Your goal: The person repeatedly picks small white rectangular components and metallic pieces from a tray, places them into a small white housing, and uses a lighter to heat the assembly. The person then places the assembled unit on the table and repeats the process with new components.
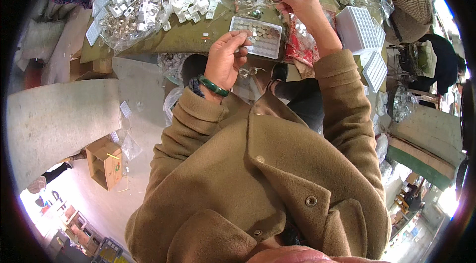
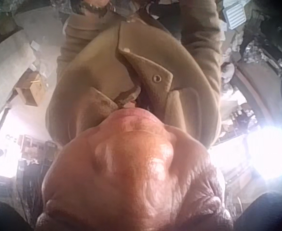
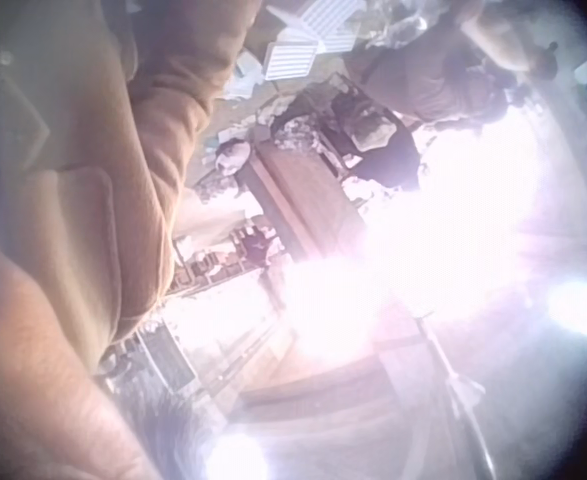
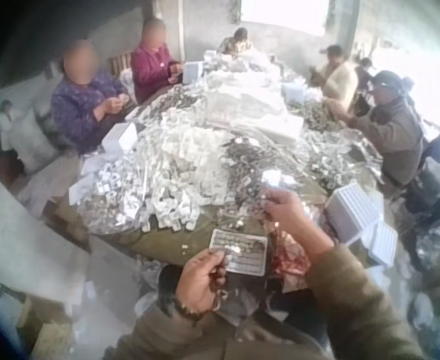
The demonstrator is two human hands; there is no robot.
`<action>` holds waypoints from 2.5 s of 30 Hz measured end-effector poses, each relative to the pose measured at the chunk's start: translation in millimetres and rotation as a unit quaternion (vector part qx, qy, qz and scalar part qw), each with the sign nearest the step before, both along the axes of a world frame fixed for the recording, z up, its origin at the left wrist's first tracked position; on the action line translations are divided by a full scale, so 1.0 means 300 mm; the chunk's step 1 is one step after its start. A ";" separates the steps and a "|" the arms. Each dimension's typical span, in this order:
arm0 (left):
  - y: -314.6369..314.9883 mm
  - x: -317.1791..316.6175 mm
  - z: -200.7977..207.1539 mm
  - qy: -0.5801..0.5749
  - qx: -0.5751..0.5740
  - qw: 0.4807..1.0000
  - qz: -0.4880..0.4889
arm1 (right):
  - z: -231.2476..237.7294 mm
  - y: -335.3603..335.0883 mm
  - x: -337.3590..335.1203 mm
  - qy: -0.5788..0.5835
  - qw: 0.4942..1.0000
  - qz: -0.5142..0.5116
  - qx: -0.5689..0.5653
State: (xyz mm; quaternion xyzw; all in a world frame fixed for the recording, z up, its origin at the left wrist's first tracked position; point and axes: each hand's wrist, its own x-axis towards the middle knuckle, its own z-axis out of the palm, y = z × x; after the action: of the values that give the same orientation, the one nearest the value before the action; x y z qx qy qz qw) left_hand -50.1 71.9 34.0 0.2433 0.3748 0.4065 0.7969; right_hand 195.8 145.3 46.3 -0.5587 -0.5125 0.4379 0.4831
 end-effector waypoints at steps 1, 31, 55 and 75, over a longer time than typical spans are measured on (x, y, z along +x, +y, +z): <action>0.001 0.004 0.007 0.002 0.013 1.000 0.005 | 0.005 -0.004 0.002 -0.104 0.995 0.003 -0.002; -0.064 0.058 0.105 0.033 0.133 0.990 -0.042 | 0.052 -0.374 -0.116 0.194 0.981 0.017 0.019; -0.093 -0.023 0.115 0.058 0.059 0.984 -0.161 | 0.066 -0.442 -0.200 -0.088 0.974 0.059 0.198; -0.134 0.045 0.088 0.364 0.438 0.821 0.038 | -0.039 -0.434 -0.243 0.352 0.934 0.036 -0.055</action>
State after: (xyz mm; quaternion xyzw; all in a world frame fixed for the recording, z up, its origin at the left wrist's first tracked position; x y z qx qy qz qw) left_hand -36.5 31.6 60.5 0.6823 0.4290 0.4397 0.3964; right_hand 123.0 15.1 34.7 -0.3750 -0.3047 0.6512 0.5852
